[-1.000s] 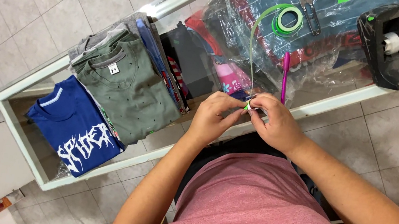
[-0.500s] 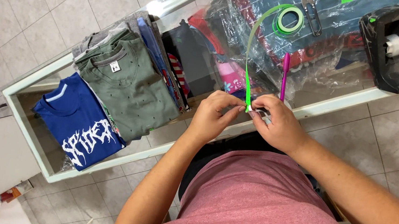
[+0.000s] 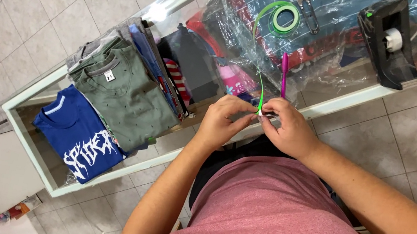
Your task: Folding a blue t-shirt and preparing it with a marker and tape on a store counter
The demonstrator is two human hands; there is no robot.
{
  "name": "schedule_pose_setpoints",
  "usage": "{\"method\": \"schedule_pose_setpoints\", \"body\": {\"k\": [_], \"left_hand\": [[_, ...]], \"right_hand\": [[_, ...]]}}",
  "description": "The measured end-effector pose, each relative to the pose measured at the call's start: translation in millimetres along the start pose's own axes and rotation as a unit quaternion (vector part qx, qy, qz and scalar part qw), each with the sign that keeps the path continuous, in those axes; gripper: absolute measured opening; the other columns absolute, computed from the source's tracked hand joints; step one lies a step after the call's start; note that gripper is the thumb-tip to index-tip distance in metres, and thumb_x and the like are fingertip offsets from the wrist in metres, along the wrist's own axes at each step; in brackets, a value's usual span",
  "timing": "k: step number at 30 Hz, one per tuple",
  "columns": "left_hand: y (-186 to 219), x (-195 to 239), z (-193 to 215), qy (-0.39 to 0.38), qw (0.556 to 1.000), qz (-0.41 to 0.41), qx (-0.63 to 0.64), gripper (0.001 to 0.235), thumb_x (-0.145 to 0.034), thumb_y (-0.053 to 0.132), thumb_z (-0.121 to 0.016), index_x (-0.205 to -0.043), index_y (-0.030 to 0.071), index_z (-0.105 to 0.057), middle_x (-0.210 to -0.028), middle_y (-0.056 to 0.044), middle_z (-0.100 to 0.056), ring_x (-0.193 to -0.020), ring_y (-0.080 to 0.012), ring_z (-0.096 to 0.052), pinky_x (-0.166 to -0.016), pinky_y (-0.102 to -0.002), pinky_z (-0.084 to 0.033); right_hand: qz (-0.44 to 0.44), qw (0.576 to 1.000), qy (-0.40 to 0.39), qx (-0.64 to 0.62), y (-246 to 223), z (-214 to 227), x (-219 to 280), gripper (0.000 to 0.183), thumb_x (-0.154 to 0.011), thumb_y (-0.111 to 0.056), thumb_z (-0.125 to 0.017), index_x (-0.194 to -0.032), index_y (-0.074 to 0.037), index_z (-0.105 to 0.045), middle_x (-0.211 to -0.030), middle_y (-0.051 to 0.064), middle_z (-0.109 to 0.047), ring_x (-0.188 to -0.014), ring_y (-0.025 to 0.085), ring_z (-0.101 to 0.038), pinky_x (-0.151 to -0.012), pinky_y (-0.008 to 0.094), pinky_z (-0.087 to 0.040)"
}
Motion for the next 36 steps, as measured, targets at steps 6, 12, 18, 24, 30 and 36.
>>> {"method": "schedule_pose_setpoints", "body": {"k": [6, 12, 18, 24, 30, 36], "left_hand": [[8, -5, -2, -0.005, 0.999, 0.047, -0.001, 0.008, -0.08, 0.01, -0.075, -0.087, 0.009, -0.073, -0.08, -0.008, -0.071, -0.078, -0.0291, -0.067, -0.074, -0.037, -0.053], [-10, 3, 2, 0.065, 0.99, 0.126, -0.004, 0.008, -0.081, 0.01, -0.073, -0.088, 0.011, -0.075, -0.076, -0.006, -0.07, -0.074, -0.0194, -0.068, -0.07, -0.03, -0.053], [67, 0, 6, 0.133, 0.926, -0.22, -0.276, 0.014, -0.073, 0.009, -0.077, -0.084, 0.008, -0.07, -0.077, -0.007, -0.066, -0.062, -0.0221, -0.063, -0.061, -0.033, -0.056], [109, -2, 3, 0.133, 0.854, -0.363, -0.35, 0.008, -0.076, 0.014, -0.073, -0.081, 0.009, -0.071, -0.078, -0.007, -0.068, -0.062, -0.02, -0.062, -0.062, -0.031, -0.056], [121, -5, 3, 0.111, 0.845, -0.381, -0.358, 0.005, -0.08, 0.011, -0.067, -0.079, 0.007, -0.069, -0.076, -0.008, -0.066, -0.062, -0.0212, -0.062, -0.065, -0.032, -0.054], [114, -6, -1, 0.111, 0.843, -0.381, -0.364, 0.004, -0.08, 0.011, -0.066, -0.079, 0.008, -0.069, -0.076, -0.007, -0.066, -0.062, -0.0201, -0.061, -0.064, -0.031, -0.054]], "right_hand": [[-0.019, 1.0, 0.005, 0.007, 6, 5, 3, 0.034, -0.077, 0.0, -0.07, -0.108, -0.005, -0.059, -0.095, 0.011, -0.066, -0.091, 0.03, -0.067, -0.078, 0.038, -0.054], [-0.043, 0.998, 0.012, 0.055, -1, 10, 4, 0.035, -0.076, -0.005, -0.071, -0.108, -0.005, -0.058, -0.094, 0.009, -0.069, -0.092, 0.029, -0.067, -0.079, 0.039, -0.054], [-0.135, 0.99, -0.005, -0.03, -38, 35, -6, 0.011, -0.084, -0.019, -0.068, -0.087, -0.009, -0.065, -0.092, 0.008, -0.058, -0.086, 0.025, -0.058, -0.074, 0.036, -0.047], [-0.331, 0.845, 0.017, -0.42, -34, 15, -1, 0.017, -0.091, -0.009, -0.055, -0.086, 0.004, -0.064, -0.072, 0.015, -0.065, -0.063, 0.018, -0.063, -0.053, 0.028, -0.053], [-0.347, 0.819, 0.03, -0.455, -24, 7, 7, 0.01, -0.088, -0.002, -0.059, -0.086, 0.007, -0.064, -0.072, 0.016, -0.065, -0.063, 0.019, -0.064, -0.055, 0.027, -0.054], [-0.349, 0.816, 0.042, -0.459, -20, 6, 13, 0.008, -0.087, -0.001, -0.061, -0.089, 0.007, -0.063, -0.07, 0.013, -0.063, -0.063, 0.017, -0.063, -0.055, 0.025, -0.053]]}}
Point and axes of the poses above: each hand's wrist, its own x-axis away from the middle knuckle, its own z-axis out of the back of the hand, y = z × x, the point moved 6 cm from there along -x, towards the middle knuckle
